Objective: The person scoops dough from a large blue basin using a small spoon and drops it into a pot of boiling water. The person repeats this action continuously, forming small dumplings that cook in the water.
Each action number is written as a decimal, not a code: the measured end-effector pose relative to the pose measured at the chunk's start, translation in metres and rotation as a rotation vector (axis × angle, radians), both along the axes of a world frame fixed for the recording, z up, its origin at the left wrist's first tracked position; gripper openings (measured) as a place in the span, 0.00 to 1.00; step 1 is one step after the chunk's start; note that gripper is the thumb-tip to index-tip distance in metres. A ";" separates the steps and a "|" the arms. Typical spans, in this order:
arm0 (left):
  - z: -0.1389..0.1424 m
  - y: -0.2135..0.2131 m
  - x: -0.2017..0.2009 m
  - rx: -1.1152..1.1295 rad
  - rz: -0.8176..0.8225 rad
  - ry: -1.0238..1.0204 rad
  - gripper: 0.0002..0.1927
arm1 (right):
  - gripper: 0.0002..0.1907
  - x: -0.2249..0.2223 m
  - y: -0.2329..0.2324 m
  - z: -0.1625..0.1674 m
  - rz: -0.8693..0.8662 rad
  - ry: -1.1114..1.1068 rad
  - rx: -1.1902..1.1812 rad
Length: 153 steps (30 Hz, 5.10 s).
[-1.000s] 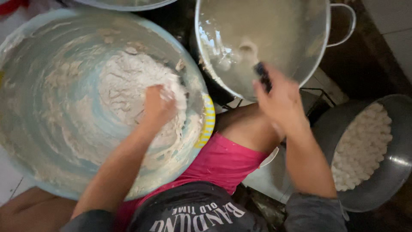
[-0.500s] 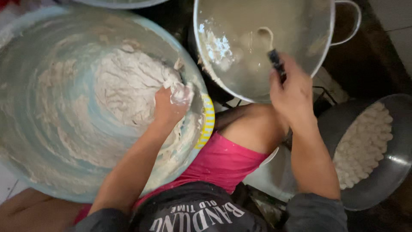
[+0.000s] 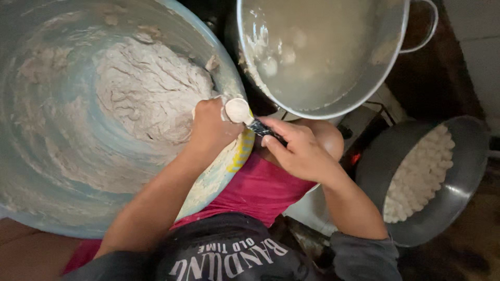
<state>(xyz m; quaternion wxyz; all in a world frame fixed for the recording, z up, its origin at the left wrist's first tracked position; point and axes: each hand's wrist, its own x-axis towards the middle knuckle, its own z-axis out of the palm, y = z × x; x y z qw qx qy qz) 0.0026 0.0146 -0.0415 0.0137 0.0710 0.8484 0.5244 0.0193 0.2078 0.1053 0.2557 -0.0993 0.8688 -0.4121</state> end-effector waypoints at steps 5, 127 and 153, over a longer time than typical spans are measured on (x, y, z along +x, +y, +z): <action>-0.041 -0.006 0.000 -0.139 0.135 0.179 0.14 | 0.21 0.003 0.023 -0.014 -0.083 -0.229 -0.319; -0.102 -0.030 0.022 -0.054 0.365 -0.017 0.14 | 0.17 -0.129 0.091 -0.052 -0.343 0.493 0.320; -0.054 -0.025 -0.049 -0.425 0.369 0.166 0.21 | 0.25 -0.092 0.021 -0.023 -0.294 -0.207 -0.156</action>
